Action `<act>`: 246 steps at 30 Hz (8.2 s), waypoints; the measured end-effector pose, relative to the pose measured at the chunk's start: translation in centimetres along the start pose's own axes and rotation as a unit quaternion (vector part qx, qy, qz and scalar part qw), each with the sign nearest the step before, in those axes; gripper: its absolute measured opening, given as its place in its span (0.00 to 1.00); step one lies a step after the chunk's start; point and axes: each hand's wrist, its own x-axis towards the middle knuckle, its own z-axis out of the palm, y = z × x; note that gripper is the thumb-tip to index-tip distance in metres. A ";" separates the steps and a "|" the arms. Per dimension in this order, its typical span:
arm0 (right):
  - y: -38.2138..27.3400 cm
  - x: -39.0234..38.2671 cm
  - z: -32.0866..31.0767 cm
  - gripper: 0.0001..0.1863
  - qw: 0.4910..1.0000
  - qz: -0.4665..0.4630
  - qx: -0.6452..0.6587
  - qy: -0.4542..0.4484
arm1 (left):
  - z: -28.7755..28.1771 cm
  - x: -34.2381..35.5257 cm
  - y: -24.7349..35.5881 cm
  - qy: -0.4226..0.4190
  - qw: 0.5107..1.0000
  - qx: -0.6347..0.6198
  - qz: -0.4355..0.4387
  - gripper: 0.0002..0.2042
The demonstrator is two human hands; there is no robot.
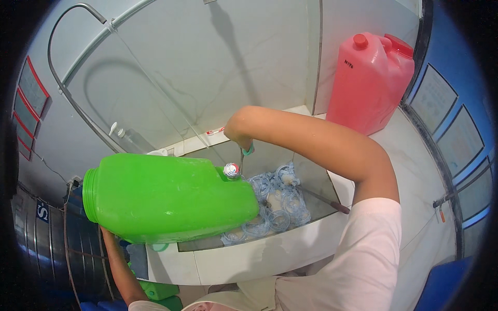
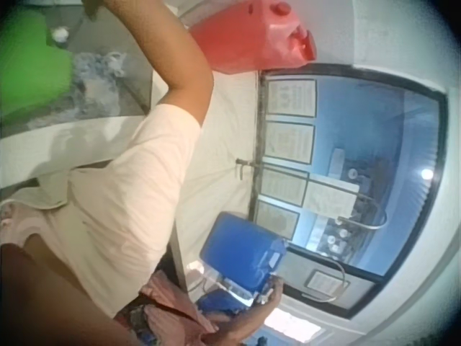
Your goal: The person cleans a green water canister and its lid by scrubbing them with a sponge, rinsing them under a stream of water, and removing a seal from the canister opening using shears.
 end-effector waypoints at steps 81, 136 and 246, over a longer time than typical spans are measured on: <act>2.2 12.6 28.8 0.06 0.620 0.313 0.690 0.203 | 1.2 -3.2 10.2 -0.063 0.994 -0.078 -0.042 0.08; -0.2 18.9 2.4 0.08 0.721 0.075 0.679 0.119 | 25.6 -0.7 15.7 -0.382 0.912 -0.083 -0.128 0.21; -5.1 8.8 -13.1 0.19 0.802 0.198 0.288 0.485 | 2.7 -14.5 9.8 0.056 0.542 -0.660 -0.517 0.23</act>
